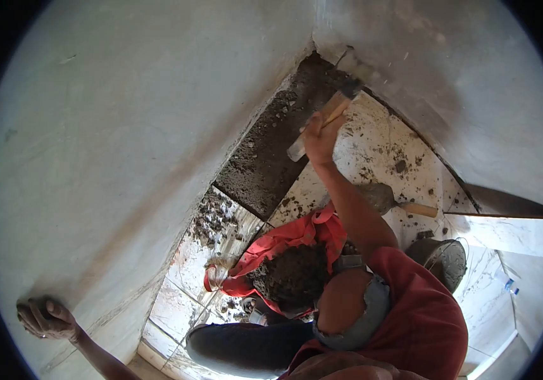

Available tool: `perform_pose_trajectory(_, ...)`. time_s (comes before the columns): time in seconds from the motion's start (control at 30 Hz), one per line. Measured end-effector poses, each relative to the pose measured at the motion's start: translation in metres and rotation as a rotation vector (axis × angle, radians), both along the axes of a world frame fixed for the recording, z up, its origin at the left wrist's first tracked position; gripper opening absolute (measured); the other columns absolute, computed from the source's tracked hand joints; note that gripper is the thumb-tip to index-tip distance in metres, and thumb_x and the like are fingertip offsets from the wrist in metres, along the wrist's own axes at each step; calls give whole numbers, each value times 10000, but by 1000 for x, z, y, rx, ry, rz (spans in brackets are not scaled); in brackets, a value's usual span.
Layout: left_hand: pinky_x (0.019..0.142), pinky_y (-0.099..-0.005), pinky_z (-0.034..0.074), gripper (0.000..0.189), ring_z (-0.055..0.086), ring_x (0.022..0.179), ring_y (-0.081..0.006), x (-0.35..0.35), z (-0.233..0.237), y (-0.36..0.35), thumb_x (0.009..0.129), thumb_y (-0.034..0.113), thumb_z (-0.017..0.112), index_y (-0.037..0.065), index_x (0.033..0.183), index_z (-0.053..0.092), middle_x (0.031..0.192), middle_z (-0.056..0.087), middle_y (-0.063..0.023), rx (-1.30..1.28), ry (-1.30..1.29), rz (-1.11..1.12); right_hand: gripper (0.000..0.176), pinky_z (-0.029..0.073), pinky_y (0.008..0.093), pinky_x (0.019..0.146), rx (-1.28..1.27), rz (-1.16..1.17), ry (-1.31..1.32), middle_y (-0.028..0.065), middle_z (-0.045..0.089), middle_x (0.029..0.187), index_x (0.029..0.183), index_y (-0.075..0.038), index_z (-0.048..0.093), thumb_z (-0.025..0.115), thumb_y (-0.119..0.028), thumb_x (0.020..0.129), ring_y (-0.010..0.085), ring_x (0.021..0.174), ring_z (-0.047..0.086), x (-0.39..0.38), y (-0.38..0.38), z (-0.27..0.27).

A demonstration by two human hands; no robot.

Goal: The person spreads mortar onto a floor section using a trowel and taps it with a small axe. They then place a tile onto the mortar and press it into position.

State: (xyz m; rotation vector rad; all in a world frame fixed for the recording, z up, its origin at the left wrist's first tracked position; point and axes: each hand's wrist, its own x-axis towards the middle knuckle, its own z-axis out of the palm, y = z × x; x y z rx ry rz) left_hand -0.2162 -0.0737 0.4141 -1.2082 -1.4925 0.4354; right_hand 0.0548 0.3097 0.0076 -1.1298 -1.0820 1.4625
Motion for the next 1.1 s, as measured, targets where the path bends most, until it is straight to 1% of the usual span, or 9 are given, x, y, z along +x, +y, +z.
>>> perform_pose_trajectory(0.07, 794, -459, 427, 383, 554, 966, -358, 10, -3, 11, 923, 396, 382, 70, 1023, 558, 1093, 576, -161, 44, 87, -138, 272, 448, 310, 433, 48, -77, -42, 63, 478, 710, 1064, -60, 316, 485, -152, 873, 148, 514, 498, -9, 19, -54)
perform_pose_trajectory(0.13, 771, -468, 428, 466, 559, 931, -370, 8, -2, 14, 916, 449, 349, 48, 937, 584, 1065, 581, -171, 40, 89, -161, 258, 449, 292, 425, 47, 595, -403, 53, 475, 710, 1060, -59, 322, 478, -146, 873, 133, 527, 502, -7, 44, -107)
perform_pose_trajectory(0.2, 766, -472, 428, 466, 558, 928, -373, 9, -2, 16, 916, 448, 349, 47, 928, 585, 1057, 582, -175, 39, 70, -188, 244, 456, 290, 423, -477, 559, -130, 43, 467, 718, 1052, -59, 326, 472, -144, 875, 123, 524, 494, 16, 30, 30)
perform_pose_trajectory(0.43, 737, -463, 437, 408, 567, 893, -364, 8, -2, 14, 919, 410, 390, 46, 939, 573, 1024, 585, -183, 15, 18, -157, 244, 484, 292, 506, 253, -150, 177, 55, 481, 718, 1074, -46, 338, 454, -153, 888, 132, 628, 523, 6, 6, -7)
perform_pose_trajectory(0.53, 740, -454, 437, 440, 564, 904, -360, 13, -2, 20, 915, 433, 384, 42, 913, 585, 1024, 585, -188, 32, 84, -202, 288, 485, 291, 525, -170, 437, -645, 72, 501, 724, 1108, -35, 328, 462, -171, 893, 146, 624, 529, 7, 20, -21)
perform_pose_trajectory(0.77, 842, -440, 416, 356, 527, 1040, -344, -23, 3, -32, 925, 364, 409, 73, 1093, 527, 1138, 557, -165, -28, -85, 99, 264, 466, 337, 557, 220, -44, 204, 98, 490, 856, 1080, -33, 264, 431, -126, 898, 149, 651, 520, 27, 3, 31)
perform_pose_trajectory(0.87, 849, -437, 412, 359, 528, 1040, -339, -8, -2, -12, 928, 372, 396, 84, 1101, 521, 1144, 555, -154, 34, 13, -113, 318, 467, 354, 548, 150, 67, -176, 107, 506, 842, 1109, -22, 265, 458, -145, 887, 168, 635, 525, -11, 17, -125)
perform_pose_trajectory(1.0, 840, -438, 413, 363, 534, 1027, -340, 5, -4, 11, 930, 384, 377, 93, 1067, 545, 1134, 560, -158, 46, 96, -170, 415, 466, 369, 529, -395, 489, -204, 116, 528, 784, 1179, -9, 241, 474, -172, 877, 215, 594, 540, 24, 22, 16)
perform_pose_trajectory(1.1, 841, -442, 411, 365, 532, 1033, -342, -9, 4, -21, 930, 388, 373, 96, 1057, 552, 1145, 555, -161, -23, -52, -26, 297, 461, 324, 526, -86, 242, -99, 92, 505, 767, 1110, -6, 295, 439, -154, 897, 176, 614, 534, 37, -3, 22)
